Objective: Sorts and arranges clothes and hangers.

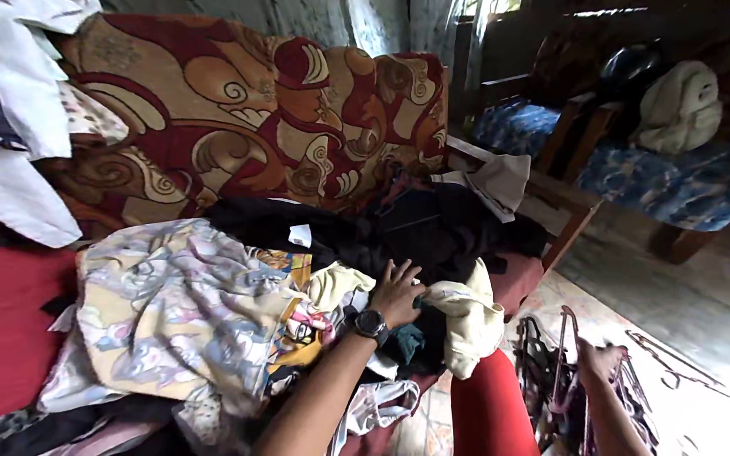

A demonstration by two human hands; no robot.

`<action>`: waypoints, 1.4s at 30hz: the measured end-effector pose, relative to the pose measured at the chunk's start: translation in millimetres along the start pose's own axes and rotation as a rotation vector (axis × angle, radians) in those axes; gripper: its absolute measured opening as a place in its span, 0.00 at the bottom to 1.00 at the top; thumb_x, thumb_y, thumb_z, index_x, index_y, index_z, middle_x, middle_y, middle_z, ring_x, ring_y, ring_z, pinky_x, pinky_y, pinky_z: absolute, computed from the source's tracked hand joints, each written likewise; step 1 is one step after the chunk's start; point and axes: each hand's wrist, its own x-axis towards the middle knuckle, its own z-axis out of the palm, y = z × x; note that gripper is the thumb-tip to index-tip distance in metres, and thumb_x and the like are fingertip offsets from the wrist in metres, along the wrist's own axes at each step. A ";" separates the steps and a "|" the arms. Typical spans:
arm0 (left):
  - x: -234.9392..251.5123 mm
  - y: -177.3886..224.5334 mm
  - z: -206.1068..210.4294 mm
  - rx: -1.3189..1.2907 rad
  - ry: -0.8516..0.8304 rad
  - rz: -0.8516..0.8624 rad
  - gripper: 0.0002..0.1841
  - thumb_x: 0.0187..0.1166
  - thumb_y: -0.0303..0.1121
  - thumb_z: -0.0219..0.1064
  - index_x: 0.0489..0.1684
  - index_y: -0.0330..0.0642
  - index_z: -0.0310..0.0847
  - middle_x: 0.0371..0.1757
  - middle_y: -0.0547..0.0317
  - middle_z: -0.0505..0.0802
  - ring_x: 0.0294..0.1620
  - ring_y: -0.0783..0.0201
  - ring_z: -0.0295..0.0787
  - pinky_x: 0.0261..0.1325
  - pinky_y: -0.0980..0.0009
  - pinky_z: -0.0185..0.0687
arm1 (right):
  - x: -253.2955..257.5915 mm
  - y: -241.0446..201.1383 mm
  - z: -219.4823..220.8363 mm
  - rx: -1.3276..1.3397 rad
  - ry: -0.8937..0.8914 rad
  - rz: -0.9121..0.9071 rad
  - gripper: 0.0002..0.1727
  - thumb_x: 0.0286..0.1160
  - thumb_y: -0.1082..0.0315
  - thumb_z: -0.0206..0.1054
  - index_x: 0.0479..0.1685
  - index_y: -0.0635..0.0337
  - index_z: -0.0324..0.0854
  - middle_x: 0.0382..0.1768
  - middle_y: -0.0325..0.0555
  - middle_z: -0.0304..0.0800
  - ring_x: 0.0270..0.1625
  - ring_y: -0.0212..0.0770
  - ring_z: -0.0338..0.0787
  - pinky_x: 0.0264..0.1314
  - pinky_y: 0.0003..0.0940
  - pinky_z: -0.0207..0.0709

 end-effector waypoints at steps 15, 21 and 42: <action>-90.2 -23.9 -164.7 -0.362 1.367 0.199 0.11 0.66 0.26 0.69 0.40 0.26 0.78 0.43 0.53 0.89 0.48 0.78 0.84 0.56 0.79 0.80 | -282.0 -262.4 131.4 0.484 -1.054 -0.890 0.26 0.64 0.73 0.71 0.64 0.76 0.75 0.48 0.55 0.89 0.47 0.32 0.91 0.53 0.30 0.87; -151.6 -63.1 -240.6 0.131 1.527 -0.066 0.21 0.76 0.37 0.69 0.44 0.19 0.77 0.43 0.31 0.89 0.46 0.57 0.86 0.54 0.64 0.78 | -372.0 -335.4 162.5 0.649 -1.224 -0.998 0.20 0.74 0.75 0.68 0.64 0.73 0.76 0.55 0.59 0.85 0.52 0.44 0.89 0.54 0.43 0.86; -102.9 -214.7 -105.3 -0.381 0.799 -0.637 0.21 0.88 0.43 0.64 0.64 0.33 0.86 0.70 0.30 0.84 0.78 0.32 0.74 0.80 0.32 0.61 | -97.1 -344.1 315.2 -0.686 -0.587 -0.961 0.48 0.66 0.56 0.79 0.89 0.60 0.62 0.89 0.66 0.58 0.90 0.68 0.57 0.90 0.71 0.44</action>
